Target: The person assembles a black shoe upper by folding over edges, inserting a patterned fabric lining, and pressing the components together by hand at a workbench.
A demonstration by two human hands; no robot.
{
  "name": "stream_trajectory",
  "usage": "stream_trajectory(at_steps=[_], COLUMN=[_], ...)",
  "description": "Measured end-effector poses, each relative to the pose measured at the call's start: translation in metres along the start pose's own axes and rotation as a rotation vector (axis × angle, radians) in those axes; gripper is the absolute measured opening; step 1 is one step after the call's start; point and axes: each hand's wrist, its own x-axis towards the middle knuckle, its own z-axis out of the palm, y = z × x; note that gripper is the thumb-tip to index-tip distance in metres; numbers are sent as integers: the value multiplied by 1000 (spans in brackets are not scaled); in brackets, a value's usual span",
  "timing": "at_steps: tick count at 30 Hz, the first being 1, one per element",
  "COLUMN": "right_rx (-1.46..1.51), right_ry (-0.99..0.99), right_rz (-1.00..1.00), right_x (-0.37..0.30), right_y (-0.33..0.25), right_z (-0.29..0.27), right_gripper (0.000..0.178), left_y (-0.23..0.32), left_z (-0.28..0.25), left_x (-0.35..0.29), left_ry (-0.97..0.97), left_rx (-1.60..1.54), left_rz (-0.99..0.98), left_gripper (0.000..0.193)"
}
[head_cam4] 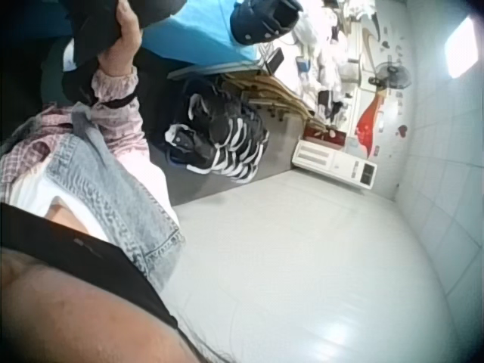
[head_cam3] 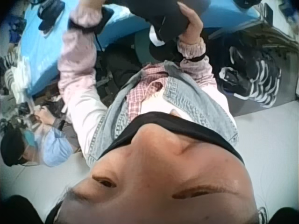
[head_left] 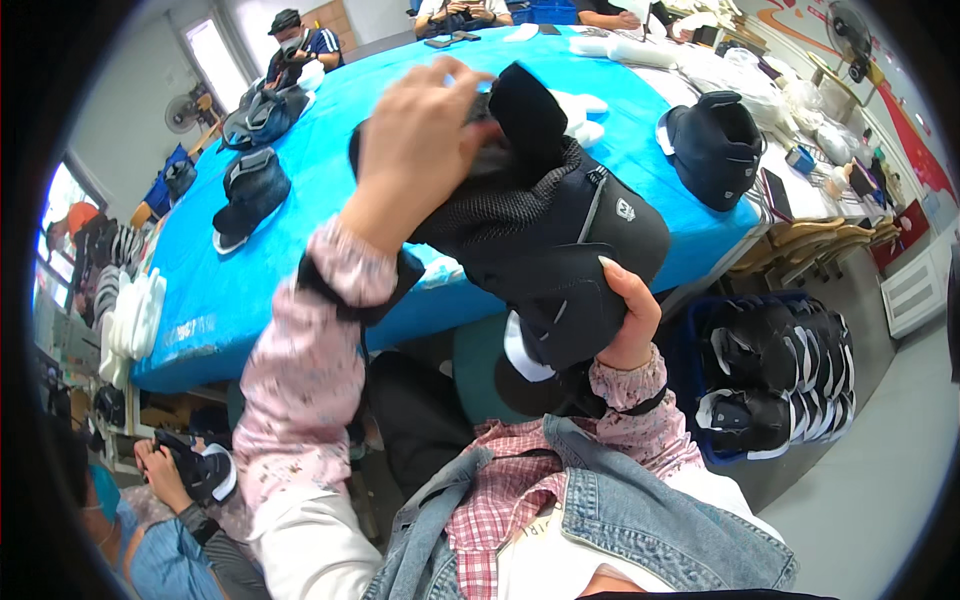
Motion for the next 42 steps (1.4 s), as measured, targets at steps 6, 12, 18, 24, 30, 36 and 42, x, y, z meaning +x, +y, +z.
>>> stream_trajectory(at_steps=[6, 12, 18, 24, 30, 36, 42], right_rx=[-57, 21, -210, -312, -376, -445, -805], right_ry=[154, 145, 243, 229, 174, 179, 80], right_rz=[-76, -52, -153, -150, -153, -54, -164], right_x=[7, 3, 0, -7, 3, 6, 24], right_y=[11, 14, 6, 1, -2, 1, 7], right_z=[11, 10, 20, 25, 21, 17, 12], right_gripper=[37, 35, 30, 32, 32, 28, 31], left_y=[85, 83, 68, 57, 61, 55, 38], left_z=[-24, -19, -31, -50, -50, -52, -39], left_x=[-56, -62, -54, -38, -45, -46, -48], left_ry=[106, 33, -175, -634, -357, -687, -645], left_rx=[-243, -362, -441, -837, -846, -1009, -1054], left_rz=[-189, -332, -239, -422, -453, -554, -627], left_gripper=[41, 50, 43, 37, 38, 42, 26])
